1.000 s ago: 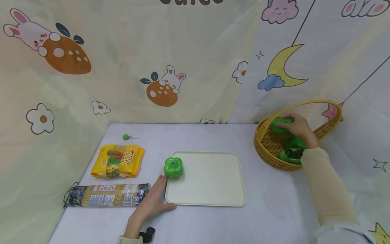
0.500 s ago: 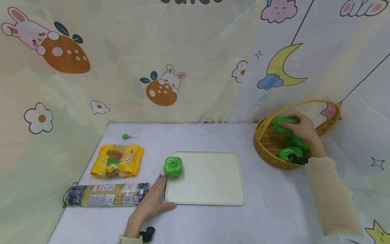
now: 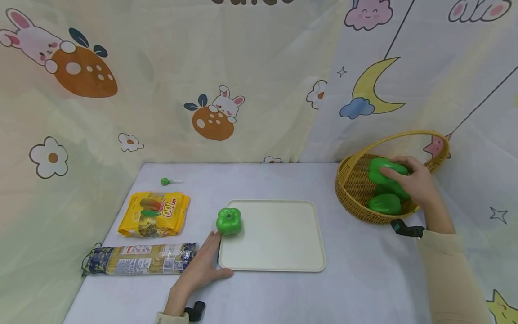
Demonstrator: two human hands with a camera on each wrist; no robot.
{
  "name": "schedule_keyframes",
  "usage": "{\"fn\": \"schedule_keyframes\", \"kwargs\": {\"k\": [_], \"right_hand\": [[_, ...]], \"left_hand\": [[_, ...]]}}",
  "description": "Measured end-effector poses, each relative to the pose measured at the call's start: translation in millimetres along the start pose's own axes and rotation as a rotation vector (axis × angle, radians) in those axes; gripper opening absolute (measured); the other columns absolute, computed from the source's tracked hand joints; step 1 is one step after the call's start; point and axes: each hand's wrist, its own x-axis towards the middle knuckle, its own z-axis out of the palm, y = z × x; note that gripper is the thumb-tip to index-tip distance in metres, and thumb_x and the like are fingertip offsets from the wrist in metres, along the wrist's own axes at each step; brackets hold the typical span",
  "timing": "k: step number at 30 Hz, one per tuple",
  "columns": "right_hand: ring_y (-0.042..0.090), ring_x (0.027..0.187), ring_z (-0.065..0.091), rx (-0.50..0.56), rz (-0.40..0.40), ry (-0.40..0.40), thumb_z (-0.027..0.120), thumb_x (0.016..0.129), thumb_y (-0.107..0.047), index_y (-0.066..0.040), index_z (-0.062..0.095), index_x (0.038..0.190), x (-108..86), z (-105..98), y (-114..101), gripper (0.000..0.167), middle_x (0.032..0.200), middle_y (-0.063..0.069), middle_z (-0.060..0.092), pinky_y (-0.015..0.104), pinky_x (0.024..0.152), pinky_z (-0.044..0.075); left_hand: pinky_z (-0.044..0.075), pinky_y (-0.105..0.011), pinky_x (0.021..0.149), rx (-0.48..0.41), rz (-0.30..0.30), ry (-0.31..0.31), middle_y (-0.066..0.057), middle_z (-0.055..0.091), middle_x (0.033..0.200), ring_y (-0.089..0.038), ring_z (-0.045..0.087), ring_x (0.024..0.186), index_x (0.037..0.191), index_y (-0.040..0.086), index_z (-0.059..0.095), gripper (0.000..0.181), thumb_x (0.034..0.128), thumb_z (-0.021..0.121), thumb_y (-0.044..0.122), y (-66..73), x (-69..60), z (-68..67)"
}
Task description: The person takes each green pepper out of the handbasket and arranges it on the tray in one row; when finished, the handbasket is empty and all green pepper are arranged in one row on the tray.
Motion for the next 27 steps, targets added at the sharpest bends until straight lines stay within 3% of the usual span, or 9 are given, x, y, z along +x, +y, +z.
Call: {"fn": "schedule_keyframes", "kwargs": {"k": [11, 15, 20, 27], "right_hand": [[-0.007, 0.096, 0.052, 0.161, -0.034, 0.076, 0.068, 0.094, -0.041, -0.033, 0.056, 0.128, -38.4, 12, -14, 0.037, 0.116, -0.035, 0.052, 0.006, 0.07, 0.05], [-0.008, 0.096, 0.054, 0.294, -0.061, 0.099, 0.069, 0.095, -0.029, -0.03, 0.059, 0.122, -45.7, 18, -20, 0.03, 0.113, -0.038, 0.056, 0.005, 0.07, 0.05], [-0.001, 0.097, 0.054, 0.502, -0.098, 0.116, 0.07, 0.094, -0.017, -0.026, 0.062, 0.118, -50.9, 29, -25, 0.026, 0.115, -0.027, 0.059, 0.005, 0.07, 0.05], [-0.001, 0.098, 0.053, 0.523, -0.094, 0.135, 0.069, 0.095, -0.018, -0.028, 0.061, 0.114, -55.7, 43, -31, 0.023, 0.113, -0.024, 0.058, 0.005, 0.071, 0.05]], "left_hand": [[0.018, -0.058, 0.127, 0.006, 0.007, 0.004, -0.004, 0.013, 0.171, -0.033, 0.012, 0.159, 0.163, 0.023, 0.011, 0.128, 0.0652, 0.091, 0.048, 0.0, -0.6, -0.4], [0.019, -0.058, 0.127, 0.011, 0.006, 0.005, -0.004, 0.013, 0.171, -0.033, 0.012, 0.159, 0.163, 0.023, 0.011, 0.128, 0.065, 0.091, 0.048, -0.2, -0.8, -0.1], [0.019, -0.058, 0.127, 0.007, 0.004, 0.009, -0.004, 0.014, 0.171, -0.033, 0.012, 0.159, 0.163, 0.024, 0.012, 0.128, 0.0648, 0.091, 0.048, 0.4, -0.9, -0.4], [0.02, -0.058, 0.127, 0.009, 0.001, 0.007, -0.004, 0.014, 0.171, -0.033, 0.012, 0.159, 0.163, 0.023, 0.012, 0.128, 0.0648, 0.091, 0.047, 0.8, -0.4, 0.1]]}}
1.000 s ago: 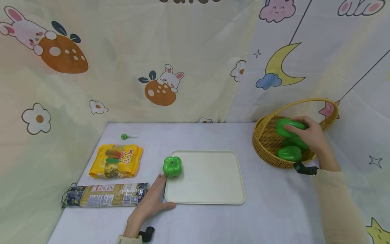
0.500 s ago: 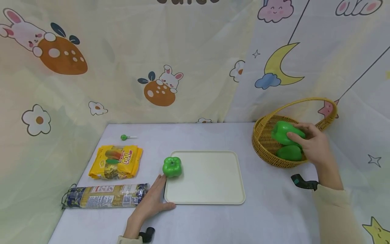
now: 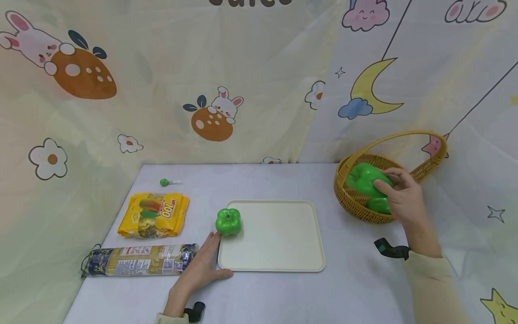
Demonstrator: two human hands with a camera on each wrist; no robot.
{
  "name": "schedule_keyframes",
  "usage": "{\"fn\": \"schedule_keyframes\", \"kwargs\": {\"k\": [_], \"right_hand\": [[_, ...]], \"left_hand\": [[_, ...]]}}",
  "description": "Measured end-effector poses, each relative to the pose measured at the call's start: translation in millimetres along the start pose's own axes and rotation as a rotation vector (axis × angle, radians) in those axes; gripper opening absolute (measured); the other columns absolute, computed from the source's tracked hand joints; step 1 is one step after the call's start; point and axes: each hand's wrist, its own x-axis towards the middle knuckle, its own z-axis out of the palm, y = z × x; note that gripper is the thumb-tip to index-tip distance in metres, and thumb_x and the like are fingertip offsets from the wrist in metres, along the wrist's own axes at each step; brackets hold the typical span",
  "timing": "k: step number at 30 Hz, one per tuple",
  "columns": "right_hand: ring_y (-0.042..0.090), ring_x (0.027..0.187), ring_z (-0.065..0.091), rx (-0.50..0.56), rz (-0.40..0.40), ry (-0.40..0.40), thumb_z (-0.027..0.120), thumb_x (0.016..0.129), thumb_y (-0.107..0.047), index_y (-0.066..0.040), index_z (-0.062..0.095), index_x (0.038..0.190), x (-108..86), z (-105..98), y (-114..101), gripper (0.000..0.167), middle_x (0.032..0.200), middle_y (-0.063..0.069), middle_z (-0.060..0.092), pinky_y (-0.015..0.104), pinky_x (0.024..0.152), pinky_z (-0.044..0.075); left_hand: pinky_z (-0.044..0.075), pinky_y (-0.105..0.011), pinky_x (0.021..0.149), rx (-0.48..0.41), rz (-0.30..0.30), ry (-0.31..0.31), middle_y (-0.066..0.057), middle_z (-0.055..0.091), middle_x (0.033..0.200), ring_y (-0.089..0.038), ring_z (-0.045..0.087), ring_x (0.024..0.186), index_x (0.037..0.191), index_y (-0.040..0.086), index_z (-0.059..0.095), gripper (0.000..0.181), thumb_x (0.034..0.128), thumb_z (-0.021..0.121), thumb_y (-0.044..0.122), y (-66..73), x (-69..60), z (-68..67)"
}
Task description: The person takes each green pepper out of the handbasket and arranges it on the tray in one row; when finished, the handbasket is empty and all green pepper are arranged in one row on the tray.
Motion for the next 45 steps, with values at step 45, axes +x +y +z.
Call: {"fn": "schedule_keyframes", "kwargs": {"k": [45], "right_hand": [[0.012, 0.119, 0.055, 0.521, -0.259, -0.292, 0.049, 0.101, 0.005, -0.002, 0.042, 0.15, -3.7, 65, -10, 0.05, 0.138, 0.003, 0.051, 0.015, 0.094, 0.056]], "left_hand": [[0.02, -0.059, 0.127, -0.029, 0.008, 0.011, -0.005, 0.016, 0.171, -0.034, 0.012, 0.159, 0.163, 0.021, 0.016, 0.127, 0.064, 0.093, 0.042, -0.2, -0.1, 0.4]]}}
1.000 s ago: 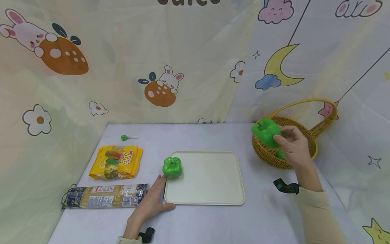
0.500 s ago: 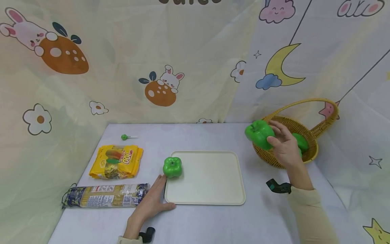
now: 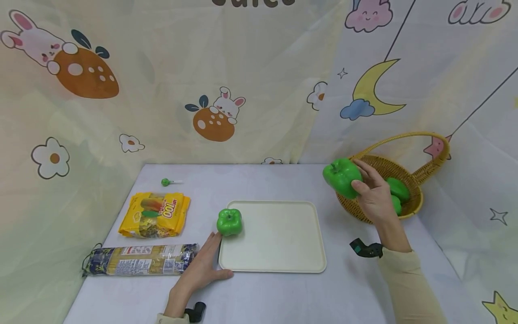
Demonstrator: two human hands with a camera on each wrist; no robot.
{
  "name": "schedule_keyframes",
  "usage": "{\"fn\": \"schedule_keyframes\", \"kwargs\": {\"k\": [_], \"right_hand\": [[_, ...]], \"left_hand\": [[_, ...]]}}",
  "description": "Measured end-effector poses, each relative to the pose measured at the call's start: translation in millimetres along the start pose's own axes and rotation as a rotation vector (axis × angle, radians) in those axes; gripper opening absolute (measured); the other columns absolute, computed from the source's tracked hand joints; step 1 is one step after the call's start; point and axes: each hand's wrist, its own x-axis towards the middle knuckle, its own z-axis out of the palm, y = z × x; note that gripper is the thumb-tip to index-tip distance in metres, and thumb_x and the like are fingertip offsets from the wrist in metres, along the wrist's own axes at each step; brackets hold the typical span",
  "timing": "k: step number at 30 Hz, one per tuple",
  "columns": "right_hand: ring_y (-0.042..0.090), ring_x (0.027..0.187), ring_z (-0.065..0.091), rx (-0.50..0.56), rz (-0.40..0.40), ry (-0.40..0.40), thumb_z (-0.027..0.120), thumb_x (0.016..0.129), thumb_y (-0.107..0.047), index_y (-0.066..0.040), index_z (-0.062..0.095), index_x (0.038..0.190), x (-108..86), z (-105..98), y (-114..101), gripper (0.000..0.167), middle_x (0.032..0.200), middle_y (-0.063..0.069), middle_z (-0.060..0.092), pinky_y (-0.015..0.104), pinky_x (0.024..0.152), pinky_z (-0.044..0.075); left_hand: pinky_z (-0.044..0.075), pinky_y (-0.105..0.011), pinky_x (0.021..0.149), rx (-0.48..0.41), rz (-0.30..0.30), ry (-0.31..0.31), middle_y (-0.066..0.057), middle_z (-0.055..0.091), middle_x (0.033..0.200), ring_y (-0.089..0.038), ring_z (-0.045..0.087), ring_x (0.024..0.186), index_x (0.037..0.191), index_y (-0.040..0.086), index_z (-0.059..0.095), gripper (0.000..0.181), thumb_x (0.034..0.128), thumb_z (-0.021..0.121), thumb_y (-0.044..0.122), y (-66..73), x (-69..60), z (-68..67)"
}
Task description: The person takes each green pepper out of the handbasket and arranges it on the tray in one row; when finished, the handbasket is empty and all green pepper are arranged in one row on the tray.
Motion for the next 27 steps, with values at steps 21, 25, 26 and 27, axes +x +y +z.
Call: {"fn": "schedule_keyframes", "kwargs": {"k": [21, 25, 26, 27], "right_hand": [[0.011, 0.122, 0.056, 0.088, -0.067, -0.101, 0.051, 0.097, 0.012, -0.006, 0.024, 0.158, 2.4, 0.6, 4.2, 0.069, 0.138, 0.005, 0.043, 0.017, 0.094, 0.057], [0.009, 0.119, 0.057, 0.01, -0.031, -0.08, 0.051, 0.095, 0.015, -0.006, 0.023, 0.158, 2.5, 2.1, 5.8, 0.073, 0.139, 0.004, 0.039, 0.015, 0.091, 0.057], [0.008, 0.119, 0.056, -0.027, -0.016, -0.067, 0.051, 0.094, 0.016, -0.007, 0.024, 0.158, 2.4, 2.7, 6.1, 0.074, 0.139, 0.003, 0.039, 0.014, 0.091, 0.056], [0.007, 0.119, 0.056, -0.06, -0.001, -0.057, 0.051, 0.093, 0.017, -0.01, 0.026, 0.158, 2.2, 3.5, 6.4, 0.075, 0.139, 0.002, 0.038, 0.013, 0.091, 0.056]], "left_hand": [[0.02, -0.059, 0.127, 0.002, -0.003, -0.009, -0.005, 0.015, 0.171, -0.034, 0.012, 0.159, 0.163, 0.021, 0.015, 0.127, 0.0643, 0.092, 0.045, 0.2, 0.0, 0.3], [0.02, -0.06, 0.127, 0.001, -0.012, -0.016, -0.005, 0.014, 0.171, -0.034, 0.011, 0.159, 0.163, 0.022, 0.014, 0.127, 0.0648, 0.092, 0.045, 0.9, 0.3, -0.5], [0.02, -0.06, 0.127, 0.002, -0.015, -0.017, -0.004, 0.013, 0.171, -0.034, 0.011, 0.159, 0.163, 0.023, 0.014, 0.127, 0.065, 0.092, 0.045, 1.0, 0.4, -0.8], [0.02, -0.06, 0.127, 0.002, -0.017, -0.019, -0.004, 0.013, 0.171, -0.034, 0.011, 0.159, 0.163, 0.023, 0.014, 0.127, 0.0651, 0.091, 0.045, 1.1, 0.5, -1.1]]}}
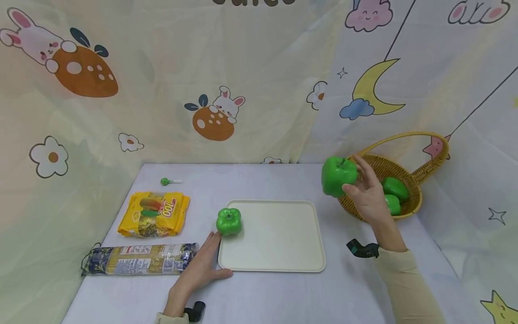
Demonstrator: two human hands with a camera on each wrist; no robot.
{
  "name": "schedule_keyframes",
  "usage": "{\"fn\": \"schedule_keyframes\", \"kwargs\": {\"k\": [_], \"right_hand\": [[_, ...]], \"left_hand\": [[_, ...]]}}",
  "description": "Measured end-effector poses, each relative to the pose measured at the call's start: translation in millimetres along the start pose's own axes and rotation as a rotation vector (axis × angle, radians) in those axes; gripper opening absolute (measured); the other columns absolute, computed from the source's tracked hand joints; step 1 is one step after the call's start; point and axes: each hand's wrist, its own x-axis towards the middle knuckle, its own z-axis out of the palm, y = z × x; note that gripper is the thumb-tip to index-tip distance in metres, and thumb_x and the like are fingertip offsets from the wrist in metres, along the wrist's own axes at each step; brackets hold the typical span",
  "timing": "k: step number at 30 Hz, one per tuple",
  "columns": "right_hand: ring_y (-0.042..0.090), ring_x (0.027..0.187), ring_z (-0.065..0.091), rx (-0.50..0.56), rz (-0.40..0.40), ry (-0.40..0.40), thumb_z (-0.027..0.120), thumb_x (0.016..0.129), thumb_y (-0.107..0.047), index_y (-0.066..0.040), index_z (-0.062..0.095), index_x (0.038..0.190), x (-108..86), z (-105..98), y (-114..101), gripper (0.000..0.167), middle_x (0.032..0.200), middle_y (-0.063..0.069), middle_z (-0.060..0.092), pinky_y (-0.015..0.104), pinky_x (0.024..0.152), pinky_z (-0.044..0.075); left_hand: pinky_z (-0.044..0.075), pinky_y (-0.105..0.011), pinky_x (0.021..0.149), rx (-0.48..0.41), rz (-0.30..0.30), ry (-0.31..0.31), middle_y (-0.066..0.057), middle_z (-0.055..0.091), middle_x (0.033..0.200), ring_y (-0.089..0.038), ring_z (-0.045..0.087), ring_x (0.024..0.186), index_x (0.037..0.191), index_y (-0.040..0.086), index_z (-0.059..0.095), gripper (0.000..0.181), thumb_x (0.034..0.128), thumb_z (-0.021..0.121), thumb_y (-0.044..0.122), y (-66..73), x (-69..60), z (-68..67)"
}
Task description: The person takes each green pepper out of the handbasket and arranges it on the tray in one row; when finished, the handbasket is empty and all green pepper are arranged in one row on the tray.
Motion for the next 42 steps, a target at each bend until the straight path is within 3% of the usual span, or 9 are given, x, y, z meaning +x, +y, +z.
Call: {"fn": "schedule_keyframes", "kwargs": {"k": [6, 11, 20, 25, 29, 36, 42], "right_hand": [[0.002, 0.126, 0.05, -0.171, 0.08, 0.006, 0.06, 0.09, 0.014, -0.017, 0.03, 0.157, -0.9, 5, 5, 0.079, 0.142, -0.007, 0.037, 0.008, 0.095, 0.052], [0.002, 0.125, 0.046, -0.27, 0.111, -0.051, 0.064, 0.089, 0.013, -0.008, 0.025, 0.157, 0.3, 12, 15, 0.082, 0.14, -0.009, 0.034, 0.005, 0.098, 0.049], [0.009, 0.125, 0.042, -0.281, 0.141, -0.174, 0.068, 0.083, 0.014, 0.001, 0.031, 0.149, 3.4, 37, 37, 0.077, 0.135, -0.003, 0.028, 0.01, 0.097, 0.052], [0.016, 0.124, 0.044, -0.341, 0.166, -0.225, 0.072, 0.081, 0.008, 0.001, 0.034, 0.149, 4.6, 57, 49, 0.078, 0.136, 0.011, 0.032, 0.011, 0.1, 0.05], [0.024, 0.124, 0.044, -0.385, 0.181, -0.258, 0.075, 0.081, 0.003, -0.002, 0.037, 0.148, 5.0, 72, 62, 0.078, 0.137, 0.02, 0.035, 0.02, 0.105, 0.051], [0.028, 0.125, 0.047, -0.418, 0.18, -0.328, 0.078, 0.08, -0.003, -0.005, 0.041, 0.147, -1.3, 97, 90, 0.077, 0.138, 0.018, 0.04, 0.043, 0.111, 0.052], [0.031, 0.128, 0.049, -0.471, 0.194, -0.404, 0.081, 0.079, -0.01, -0.006, 0.043, 0.146, -7.9, 115, 105, 0.077, 0.139, 0.017, 0.043, 0.05, 0.112, 0.05]], "left_hand": [[0.02, -0.06, 0.127, 0.001, 0.001, -0.006, -0.004, 0.013, 0.171, -0.034, 0.011, 0.159, 0.163, 0.022, 0.014, 0.126, 0.0655, 0.092, 0.044, 0.4, 1.3, -1.3], [0.02, -0.06, 0.127, 0.005, 0.006, -0.002, -0.005, 0.014, 0.171, -0.034, 0.011, 0.159, 0.163, 0.022, 0.015, 0.126, 0.0651, 0.092, 0.044, 0.8, 1.9, -1.8], [0.021, -0.06, 0.127, 0.007, 0.012, -0.002, -0.005, 0.014, 0.171, -0.034, 0.011, 0.159, 0.163, 0.021, 0.015, 0.127, 0.0648, 0.092, 0.043, 0.9, 2.6, -1.5], [0.021, -0.061, 0.126, 0.005, 0.01, -0.002, -0.005, 0.014, 0.171, -0.035, 0.011, 0.159, 0.163, 0.022, 0.015, 0.127, 0.0642, 0.093, 0.044, 0.2, 3.7, -0.8], [0.021, -0.061, 0.126, 0.002, 0.006, -0.005, -0.005, 0.014, 0.171, -0.035, 0.011, 0.159, 0.163, 0.023, 0.014, 0.128, 0.0643, 0.092, 0.045, -0.1, 4.2, -0.6], [0.02, -0.062, 0.126, 0.004, -0.004, -0.006, -0.005, 0.012, 0.171, -0.036, 0.011, 0.159, 0.163, 0.026, 0.012, 0.128, 0.0644, 0.092, 0.045, 0.1, 3.3, -0.3], [0.02, -0.062, 0.126, 0.006, -0.009, -0.009, -0.006, 0.011, 0.171, -0.036, 0.011, 0.159, 0.163, 0.025, 0.011, 0.129, 0.064, 0.092, 0.046, 0.1, 1.8, 0.0]]}}
